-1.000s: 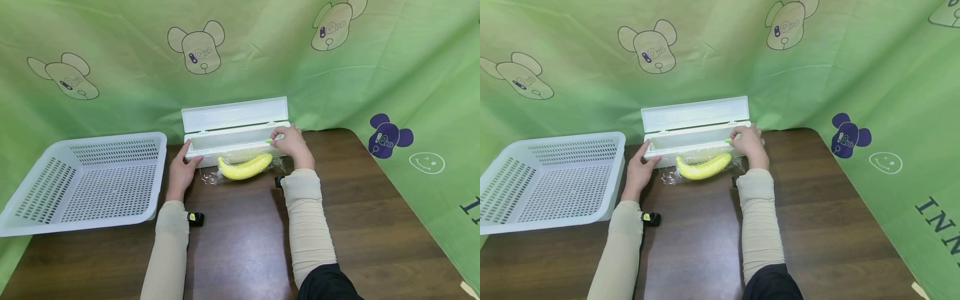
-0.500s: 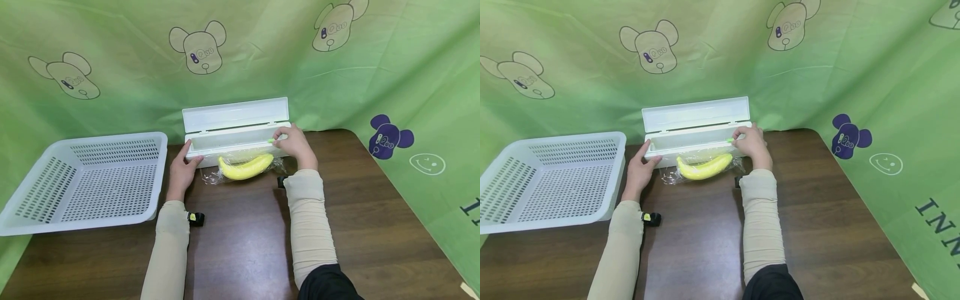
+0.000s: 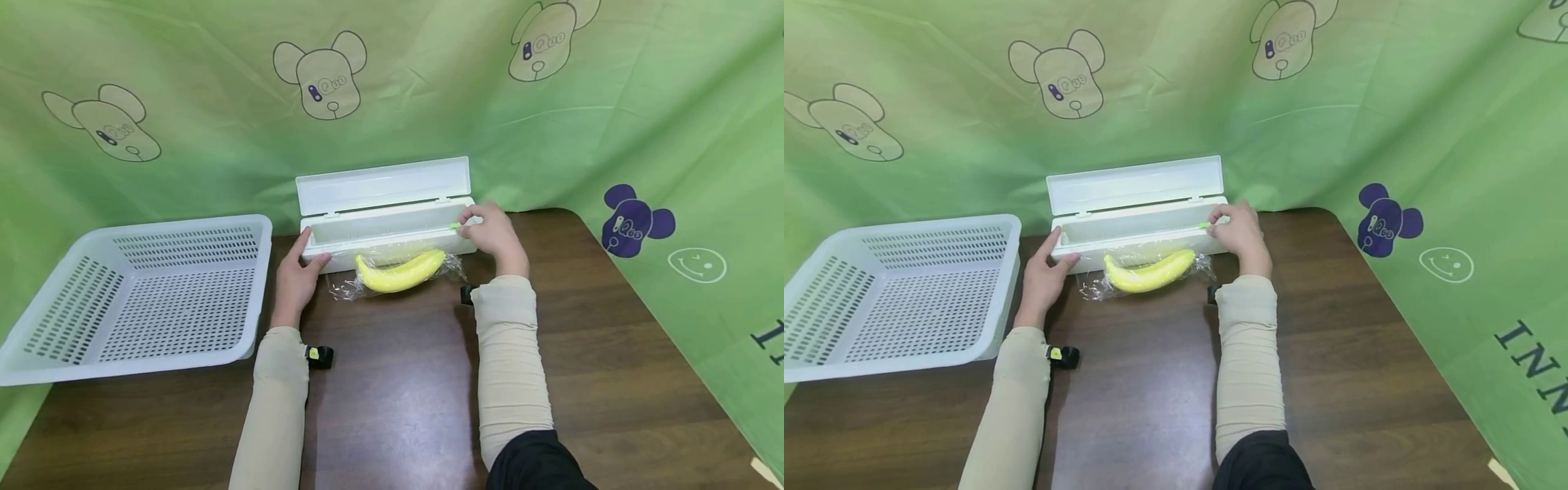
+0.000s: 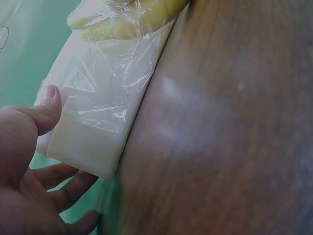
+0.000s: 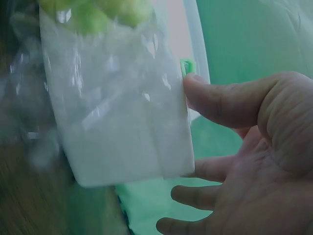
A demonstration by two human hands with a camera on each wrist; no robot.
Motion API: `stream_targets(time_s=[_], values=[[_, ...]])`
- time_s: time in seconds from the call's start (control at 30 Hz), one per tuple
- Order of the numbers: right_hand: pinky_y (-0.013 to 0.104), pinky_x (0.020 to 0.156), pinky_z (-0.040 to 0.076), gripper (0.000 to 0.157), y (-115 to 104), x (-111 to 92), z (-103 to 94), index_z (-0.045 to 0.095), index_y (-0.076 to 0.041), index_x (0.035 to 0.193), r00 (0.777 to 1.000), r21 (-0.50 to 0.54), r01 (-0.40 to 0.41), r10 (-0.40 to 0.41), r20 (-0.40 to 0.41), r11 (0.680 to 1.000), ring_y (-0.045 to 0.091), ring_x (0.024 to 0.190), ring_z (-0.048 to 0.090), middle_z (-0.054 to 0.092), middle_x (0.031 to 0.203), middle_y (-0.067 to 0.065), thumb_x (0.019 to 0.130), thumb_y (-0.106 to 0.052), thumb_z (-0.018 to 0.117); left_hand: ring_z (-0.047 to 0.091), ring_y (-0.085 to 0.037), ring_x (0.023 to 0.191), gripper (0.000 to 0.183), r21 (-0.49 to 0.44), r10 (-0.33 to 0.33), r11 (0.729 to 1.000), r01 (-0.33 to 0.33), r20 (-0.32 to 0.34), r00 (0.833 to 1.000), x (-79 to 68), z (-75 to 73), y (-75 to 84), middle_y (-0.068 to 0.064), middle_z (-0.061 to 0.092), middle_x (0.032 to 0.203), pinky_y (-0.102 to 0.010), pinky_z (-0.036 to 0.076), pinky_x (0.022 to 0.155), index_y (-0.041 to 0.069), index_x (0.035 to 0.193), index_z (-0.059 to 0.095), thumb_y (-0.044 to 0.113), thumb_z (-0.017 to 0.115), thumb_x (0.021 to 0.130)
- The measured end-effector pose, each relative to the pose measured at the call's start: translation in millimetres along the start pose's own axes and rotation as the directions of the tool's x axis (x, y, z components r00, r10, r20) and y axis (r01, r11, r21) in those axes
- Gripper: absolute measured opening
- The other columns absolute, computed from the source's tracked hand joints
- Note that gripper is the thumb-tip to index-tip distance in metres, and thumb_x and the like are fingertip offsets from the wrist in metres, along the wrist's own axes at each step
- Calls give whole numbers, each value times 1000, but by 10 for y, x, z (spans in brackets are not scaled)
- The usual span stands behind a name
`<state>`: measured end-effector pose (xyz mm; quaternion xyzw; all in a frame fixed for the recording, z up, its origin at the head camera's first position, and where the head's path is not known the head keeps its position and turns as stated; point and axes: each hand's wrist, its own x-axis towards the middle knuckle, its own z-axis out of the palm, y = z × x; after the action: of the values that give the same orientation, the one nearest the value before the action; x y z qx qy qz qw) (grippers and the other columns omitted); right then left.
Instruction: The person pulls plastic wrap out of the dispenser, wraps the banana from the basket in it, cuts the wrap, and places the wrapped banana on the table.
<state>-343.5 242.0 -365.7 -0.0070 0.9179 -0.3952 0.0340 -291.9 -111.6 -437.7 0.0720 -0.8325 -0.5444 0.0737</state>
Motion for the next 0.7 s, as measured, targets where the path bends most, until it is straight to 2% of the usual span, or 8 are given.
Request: stream_targets(time_s=[0.07, 0.13, 0.43, 0.7], values=[[63, 116, 15, 16, 9, -10, -20, 62, -2, 108, 1000, -6, -8, 8, 0, 1000, 51, 147, 9, 13, 162, 31, 96, -13, 62, 32, -30, 146, 67, -2, 0, 1000, 0, -1, 1000, 0, -1, 3, -7, 38, 159, -48, 25, 117, 35, 156, 39, 37, 70, 96], [64, 117, 10, 18, 14, -18, -33, 61, -1, 109, 1000, -2, -18, 18, 0, 1000, 51, 148, 1, 5, 163, 30, 97, -15, 62, 31, -30, 146, 67, -1, -2, 1000, 2, -2, 1000, -3, -1, 7, -8, 38, 159, -48, 25, 117, 36, 156, 39, 38, 70, 96], [61, 118, 13, 13, 50, -17, -48, 62, -2, 105, 999, -12, 2, -3, -39, 1000, 49, 149, 6, 12, 161, 32, 97, -12, 62, 30, -29, 146, 67, 5, -13, 1000, 12, 3, 1000, -8, -5, -7, -7, 37, 159, -48, 24, 118, 37, 156, 38, 38, 69, 96], [64, 116, 14, 17, 98, -19, -97, 63, -2, 113, 999, -31, -23, 21, -48, 999, 54, 147, 8, 10, 162, 32, 98, -11, 61, 29, -29, 147, 67, -2, -23, 1000, 23, 14, 1000, -1, -4, 7, -5, 36, 160, -49, 25, 118, 39, 156, 38, 39, 69, 96]])
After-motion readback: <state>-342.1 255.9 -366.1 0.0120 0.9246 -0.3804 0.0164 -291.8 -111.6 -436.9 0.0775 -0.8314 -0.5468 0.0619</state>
